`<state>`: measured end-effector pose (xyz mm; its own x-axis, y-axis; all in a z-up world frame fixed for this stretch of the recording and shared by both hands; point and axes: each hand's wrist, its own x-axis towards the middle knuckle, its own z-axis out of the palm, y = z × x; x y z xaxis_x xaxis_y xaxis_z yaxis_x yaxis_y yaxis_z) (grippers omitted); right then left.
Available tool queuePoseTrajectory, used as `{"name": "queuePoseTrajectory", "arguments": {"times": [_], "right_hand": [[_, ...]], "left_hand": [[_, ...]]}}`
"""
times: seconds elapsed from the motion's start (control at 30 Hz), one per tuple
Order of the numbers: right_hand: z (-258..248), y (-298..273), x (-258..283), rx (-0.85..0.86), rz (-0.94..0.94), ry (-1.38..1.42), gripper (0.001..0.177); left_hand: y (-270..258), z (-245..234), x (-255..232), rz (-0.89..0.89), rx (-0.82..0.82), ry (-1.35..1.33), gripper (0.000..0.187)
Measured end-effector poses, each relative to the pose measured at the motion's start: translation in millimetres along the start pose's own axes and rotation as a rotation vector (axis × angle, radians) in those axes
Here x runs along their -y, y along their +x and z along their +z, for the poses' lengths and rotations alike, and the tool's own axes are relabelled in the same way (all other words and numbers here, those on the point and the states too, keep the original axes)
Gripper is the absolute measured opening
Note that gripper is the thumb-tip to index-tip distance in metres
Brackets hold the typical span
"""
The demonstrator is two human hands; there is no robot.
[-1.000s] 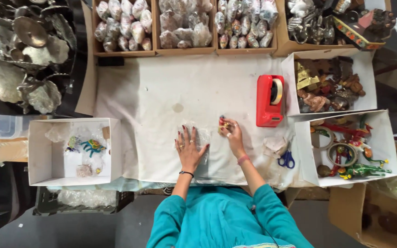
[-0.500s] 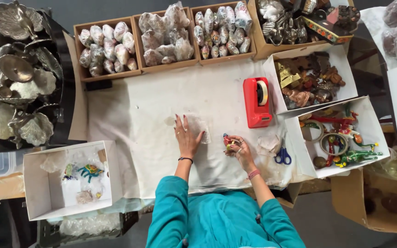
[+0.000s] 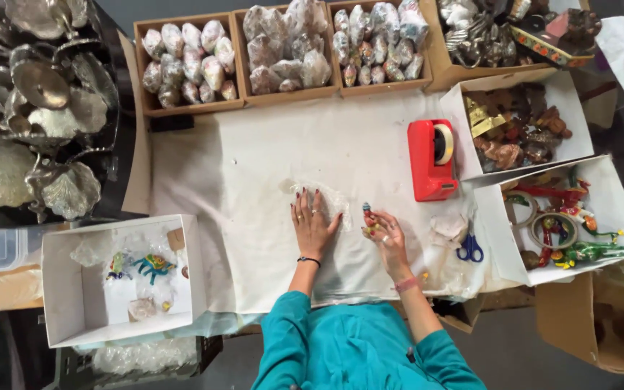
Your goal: The person wraps small decorative figurines in bubble wrap and places them into a box. They also wipe a figurine with a cloth before wrapping it.
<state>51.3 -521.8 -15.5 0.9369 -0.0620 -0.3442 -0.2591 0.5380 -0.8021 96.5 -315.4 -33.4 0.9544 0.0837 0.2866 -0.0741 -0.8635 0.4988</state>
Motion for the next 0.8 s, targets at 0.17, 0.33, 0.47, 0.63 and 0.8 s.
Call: {"name": "queuePoseTrajectory", "arguments": {"times": [0.17,0.33,0.47,0.63,0.8], "right_hand": [[64,22,-2,0.291,-0.041,-0.15,0.044],[123,39,10,0.629,0.082,-0.434,0.054],[115,68,4,0.467,-0.168,-0.629,0.048],[78,115,5,0.095,-0.483,-0.813,0.048],[86,87,19,0.159,-0.338,-0.619,0.059]], "left_hand": [[-12,16,15,-0.005,0.049,0.092,0.086],[-26,51,39,0.061,0.008,0.222,0.072],[-17,26,21,0.016,0.084,0.072,0.079],[-1,4,14,-0.004,0.037,0.051,0.095],[41,-26,4,-0.108,0.3,0.155,0.125]]}}
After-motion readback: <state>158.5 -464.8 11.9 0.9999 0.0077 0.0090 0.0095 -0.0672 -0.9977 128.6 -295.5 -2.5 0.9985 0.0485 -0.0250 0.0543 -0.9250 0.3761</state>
